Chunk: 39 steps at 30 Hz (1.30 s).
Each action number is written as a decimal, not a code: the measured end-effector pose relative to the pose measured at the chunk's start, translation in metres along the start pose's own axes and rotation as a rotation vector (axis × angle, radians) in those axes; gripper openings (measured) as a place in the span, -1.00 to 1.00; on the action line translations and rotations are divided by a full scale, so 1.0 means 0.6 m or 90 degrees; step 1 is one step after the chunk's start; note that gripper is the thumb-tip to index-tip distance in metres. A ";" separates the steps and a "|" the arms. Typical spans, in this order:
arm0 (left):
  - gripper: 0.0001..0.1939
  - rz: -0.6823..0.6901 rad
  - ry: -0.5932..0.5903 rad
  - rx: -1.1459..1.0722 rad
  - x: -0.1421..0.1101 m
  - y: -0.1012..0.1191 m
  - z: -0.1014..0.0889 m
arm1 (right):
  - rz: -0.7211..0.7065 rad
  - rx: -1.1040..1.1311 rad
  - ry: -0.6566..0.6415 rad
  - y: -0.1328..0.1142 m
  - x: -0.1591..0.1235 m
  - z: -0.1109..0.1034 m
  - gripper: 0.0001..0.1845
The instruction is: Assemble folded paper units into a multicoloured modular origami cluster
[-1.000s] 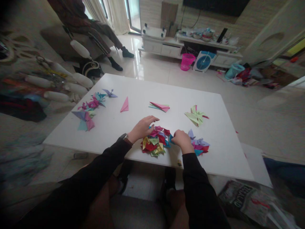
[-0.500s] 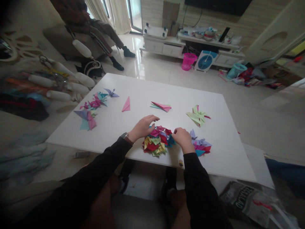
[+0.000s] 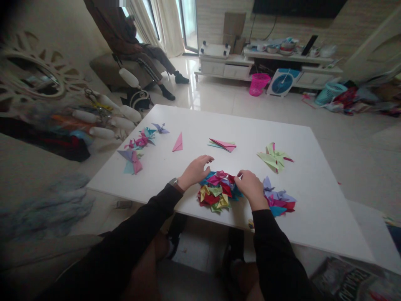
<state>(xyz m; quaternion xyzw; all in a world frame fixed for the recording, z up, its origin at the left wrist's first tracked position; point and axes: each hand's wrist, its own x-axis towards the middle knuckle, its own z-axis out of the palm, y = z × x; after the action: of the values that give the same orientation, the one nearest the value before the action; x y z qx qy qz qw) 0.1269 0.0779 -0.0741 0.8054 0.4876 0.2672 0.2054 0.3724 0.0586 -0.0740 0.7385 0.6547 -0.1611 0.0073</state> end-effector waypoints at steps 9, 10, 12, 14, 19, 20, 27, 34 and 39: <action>-0.47 -0.328 -0.007 0.179 -0.010 -0.141 -0.042 | -0.020 0.012 -0.006 -0.010 -0.007 -0.005 -0.71; -0.43 -0.356 -0.011 0.197 -0.014 -0.160 -0.049 | -0.021 0.016 -0.009 -0.011 -0.008 -0.005 -0.71; -0.37 -0.405 -0.019 0.216 -0.023 -0.191 -0.060 | -0.028 0.024 -0.015 -0.012 -0.010 -0.007 -0.71; -0.34 -0.434 -0.031 0.209 -0.032 -0.213 -0.068 | -0.031 0.030 -0.018 -0.012 -0.011 -0.008 -0.72; -0.36 -0.437 -0.098 0.190 -0.043 -0.234 -0.064 | -0.026 0.039 -0.024 -0.010 -0.008 -0.010 -0.71; -0.38 -0.436 -0.100 0.196 -0.042 -0.235 -0.061 | -0.023 0.041 -0.024 -0.010 -0.007 -0.011 -0.71; -0.54 -0.423 -0.084 0.261 -0.029 -0.222 -0.044 | -0.013 0.045 -0.033 -0.018 -0.007 -0.017 -0.71; -0.66 -0.448 -0.110 0.209 -0.010 -0.182 -0.058 | -0.018 0.035 -0.038 -0.033 -0.012 -0.017 -0.70; -0.52 -0.436 -0.129 0.201 -0.013 -0.176 -0.057 | -0.027 0.029 -0.042 -0.036 -0.013 -0.010 -0.67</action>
<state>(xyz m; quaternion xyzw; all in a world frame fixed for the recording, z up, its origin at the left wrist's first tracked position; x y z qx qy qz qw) 0.0309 0.1201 -0.1120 0.6397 0.7409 0.0240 0.2031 0.3519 0.0556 -0.0623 0.7189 0.6656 -0.2004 0.0087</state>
